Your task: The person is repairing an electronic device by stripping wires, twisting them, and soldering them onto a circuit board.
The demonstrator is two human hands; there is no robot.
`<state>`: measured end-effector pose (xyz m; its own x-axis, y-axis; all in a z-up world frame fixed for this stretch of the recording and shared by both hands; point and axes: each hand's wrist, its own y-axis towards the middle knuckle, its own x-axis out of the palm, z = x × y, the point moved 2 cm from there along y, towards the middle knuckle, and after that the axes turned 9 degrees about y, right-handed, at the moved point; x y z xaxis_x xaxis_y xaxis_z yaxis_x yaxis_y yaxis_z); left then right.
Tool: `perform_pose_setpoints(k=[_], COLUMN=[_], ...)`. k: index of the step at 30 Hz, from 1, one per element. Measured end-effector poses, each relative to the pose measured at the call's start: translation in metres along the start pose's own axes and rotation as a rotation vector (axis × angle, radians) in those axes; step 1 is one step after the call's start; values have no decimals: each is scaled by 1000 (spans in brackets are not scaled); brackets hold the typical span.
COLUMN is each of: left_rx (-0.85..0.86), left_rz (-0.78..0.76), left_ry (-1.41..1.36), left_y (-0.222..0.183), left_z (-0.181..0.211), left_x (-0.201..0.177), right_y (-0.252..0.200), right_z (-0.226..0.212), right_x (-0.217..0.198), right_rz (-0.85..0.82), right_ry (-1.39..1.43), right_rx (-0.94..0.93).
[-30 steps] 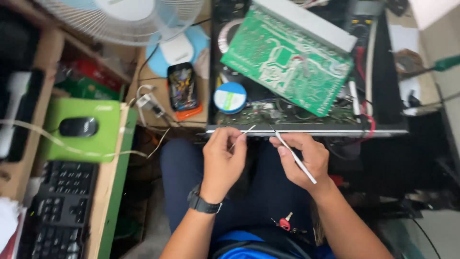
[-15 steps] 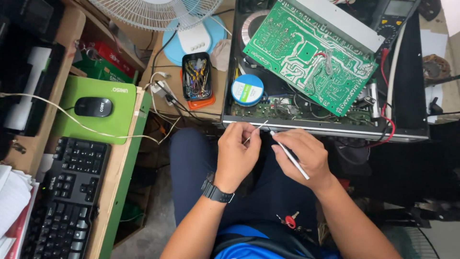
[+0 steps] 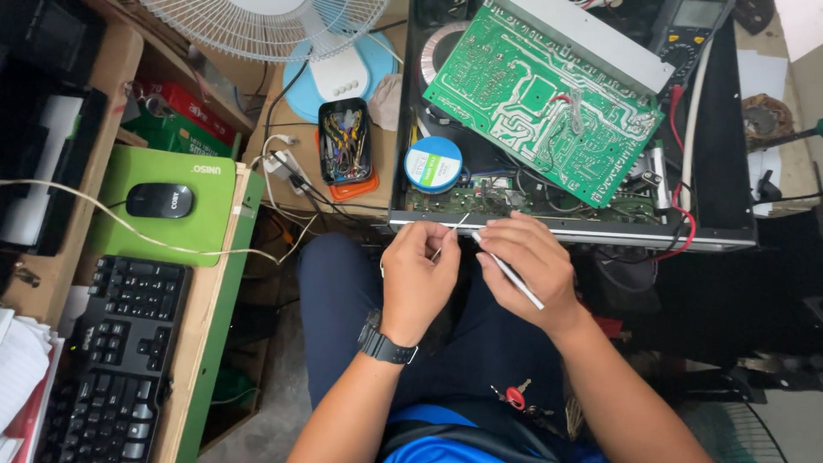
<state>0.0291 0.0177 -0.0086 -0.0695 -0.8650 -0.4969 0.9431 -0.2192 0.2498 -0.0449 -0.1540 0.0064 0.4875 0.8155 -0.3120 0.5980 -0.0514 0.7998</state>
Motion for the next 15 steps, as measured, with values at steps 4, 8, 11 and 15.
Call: perform_pose_setpoints(k=[4,8,11,15], left_rx=[-9,5,48,51], left_rz=[-23,19,39,57], left_ry=[3,34,73,83], left_y=[0,0,0,0], left_z=[-1,1,0,-4], left_x=[1,-1,-2,0], right_y=[-4,-5,-7,-10], right_z=[5,6,7,10], right_x=[0,2,3,6], right_rz=[12,24,41,74], right_ry=[-1,6,5,18], right_rx=[7,16,20,25])
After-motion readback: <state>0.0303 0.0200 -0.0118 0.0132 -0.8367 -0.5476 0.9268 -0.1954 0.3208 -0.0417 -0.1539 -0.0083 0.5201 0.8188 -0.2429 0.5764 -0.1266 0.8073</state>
